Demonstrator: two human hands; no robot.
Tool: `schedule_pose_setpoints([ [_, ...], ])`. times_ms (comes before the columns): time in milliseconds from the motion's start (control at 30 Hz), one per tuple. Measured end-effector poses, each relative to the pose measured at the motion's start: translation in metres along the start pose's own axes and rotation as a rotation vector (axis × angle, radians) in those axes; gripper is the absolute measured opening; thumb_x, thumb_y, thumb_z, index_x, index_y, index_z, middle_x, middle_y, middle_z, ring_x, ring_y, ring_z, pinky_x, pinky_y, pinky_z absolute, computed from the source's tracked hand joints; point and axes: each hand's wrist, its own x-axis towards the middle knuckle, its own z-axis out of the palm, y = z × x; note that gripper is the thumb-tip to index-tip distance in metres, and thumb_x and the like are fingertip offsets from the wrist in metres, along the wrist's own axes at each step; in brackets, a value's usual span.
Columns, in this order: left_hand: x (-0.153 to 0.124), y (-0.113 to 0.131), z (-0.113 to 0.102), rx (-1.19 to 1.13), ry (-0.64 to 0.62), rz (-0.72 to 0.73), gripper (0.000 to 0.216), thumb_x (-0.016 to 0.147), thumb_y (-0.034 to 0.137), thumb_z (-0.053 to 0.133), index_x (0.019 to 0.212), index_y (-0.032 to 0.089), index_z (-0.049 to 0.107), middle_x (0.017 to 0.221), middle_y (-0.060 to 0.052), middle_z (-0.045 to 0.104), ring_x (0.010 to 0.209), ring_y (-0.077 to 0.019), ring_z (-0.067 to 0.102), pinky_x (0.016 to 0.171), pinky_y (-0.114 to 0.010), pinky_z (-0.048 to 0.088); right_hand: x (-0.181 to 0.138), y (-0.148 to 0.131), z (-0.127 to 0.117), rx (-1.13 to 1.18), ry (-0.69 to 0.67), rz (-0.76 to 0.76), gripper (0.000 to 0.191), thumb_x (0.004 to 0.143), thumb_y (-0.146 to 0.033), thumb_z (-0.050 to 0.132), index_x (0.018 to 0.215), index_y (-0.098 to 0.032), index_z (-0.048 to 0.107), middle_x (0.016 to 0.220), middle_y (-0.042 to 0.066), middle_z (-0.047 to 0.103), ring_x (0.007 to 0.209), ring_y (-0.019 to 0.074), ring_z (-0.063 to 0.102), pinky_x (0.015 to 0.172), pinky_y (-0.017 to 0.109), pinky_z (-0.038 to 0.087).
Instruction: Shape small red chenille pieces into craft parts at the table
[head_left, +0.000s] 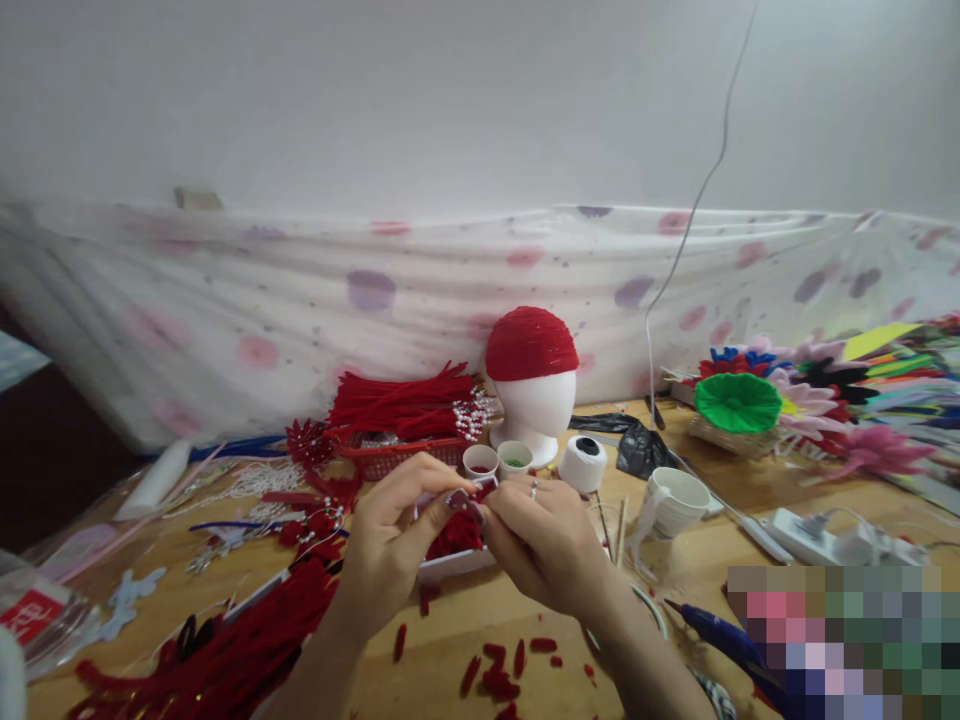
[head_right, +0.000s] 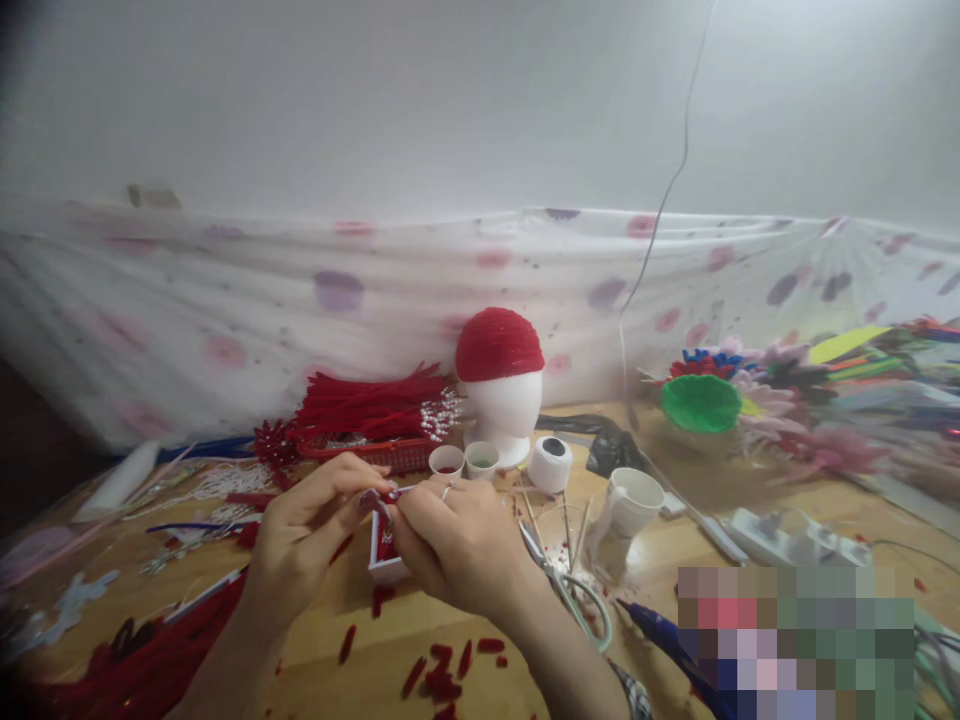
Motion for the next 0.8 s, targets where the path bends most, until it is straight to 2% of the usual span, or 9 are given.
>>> schedule_pose_setpoints([
  [100,0.003,-0.008,-0.001,0.043,0.024,-0.015,0.013,0.087,0.023,0.060,0.082,0.020,0.072,0.082,-0.004,0.068,0.078,-0.0153,0.064,0.071,-0.023,0.051,0.001,0.006,-0.007,-0.017,-0.103,0.067,0.021,0.096,-0.023,0.045,0.084,-0.017,0.060,0.075,0.005,0.062,0.068,0.0152,0.054,0.058,0.027,0.036],
  [200,0.004,-0.014,-0.002,0.148,0.011,-0.058,0.014,0.087,0.023,0.059,0.088,0.021,0.073,0.088,-0.004,0.071,0.083,-0.0168,0.065,0.075,-0.025,0.051,0.001,0.014,-0.019,-0.028,-0.200,0.180,0.021,0.098,-0.026,0.045,0.093,-0.019,0.065,0.083,0.006,0.065,0.074,0.0159,0.059,0.063,0.027,0.040],
  [267,0.003,-0.017,-0.001,0.207,-0.141,-0.088,0.018,0.087,0.021,0.057,0.094,0.023,0.074,0.092,-0.005,0.072,0.085,-0.0178,0.066,0.077,-0.026,0.051,0.000,0.019,-0.026,-0.072,-0.193,0.281,0.022,0.098,-0.023,0.044,0.097,-0.019,0.066,0.084,0.006,0.067,0.076,0.0169,0.061,0.065,0.027,0.041],
  [333,0.002,-0.019,0.000,0.241,-0.406,-0.124,0.022,0.086,0.017,0.057,0.096,0.025,0.074,0.091,-0.004,0.074,0.084,-0.0179,0.067,0.077,-0.027,0.051,-0.002,0.023,-0.032,-0.123,-0.167,0.359,0.022,0.097,-0.022,0.045,0.100,-0.020,0.066,0.087,0.006,0.071,0.078,0.0180,0.063,0.066,0.028,0.040],
  [400,0.001,-0.024,0.002,0.290,-0.584,-0.176,0.023,0.084,0.015,0.058,0.096,0.026,0.075,0.091,-0.003,0.075,0.082,-0.0182,0.068,0.075,-0.026,0.050,-0.003,0.025,-0.035,-0.175,-0.159,0.412,0.020,0.095,-0.023,0.049,0.093,-0.021,0.068,0.082,0.005,0.071,0.073,0.0178,0.063,0.062,0.027,0.037],
  [433,0.001,-0.028,0.004,0.327,-0.604,-0.197,0.023,0.084,0.016,0.057,0.095,0.026,0.075,0.092,-0.003,0.075,0.082,-0.0187,0.068,0.075,-0.027,0.050,-0.003,0.026,-0.035,-0.202,-0.159,0.433,0.019,0.094,-0.024,0.051,0.086,-0.021,0.068,0.076,0.004,0.070,0.067,0.0172,0.061,0.059,0.027,0.035],
  [600,0.003,-0.069,0.021,0.520,-0.452,-0.203,0.024,0.086,0.017,0.052,0.096,0.021,0.073,0.096,-0.007,0.074,0.088,-0.0213,0.066,0.082,-0.032,0.048,-0.003,0.029,-0.036,-0.260,-0.176,0.469,0.031,0.091,-0.034,0.056,0.064,-0.019,0.057,0.053,0.000,0.055,0.049,0.0130,0.045,0.051,0.027,0.022],
  [733,-0.004,-0.097,0.042,0.569,-0.522,-0.235,0.025,0.089,0.021,0.049,0.100,0.018,0.071,0.099,-0.010,0.071,0.093,-0.0222,0.064,0.087,-0.035,0.047,-0.002,0.031,-0.038,-0.295,-0.208,0.522,0.041,0.096,-0.037,0.046,0.059,-0.019,0.051,0.049,0.000,0.049,0.046,0.0122,0.040,0.051,0.028,0.018],
  [800,-0.008,-0.105,0.051,0.597,-0.540,-0.244,0.022,0.088,0.023,0.051,0.093,0.017,0.071,0.097,-0.011,0.069,0.094,-0.0239,0.063,0.088,-0.037,0.046,-0.001,0.033,-0.038,-0.311,-0.218,0.537,0.044,0.096,-0.038,0.045,0.057,-0.019,0.050,0.049,0.001,0.048,0.046,0.0117,0.038,0.050,0.029,0.017],
])
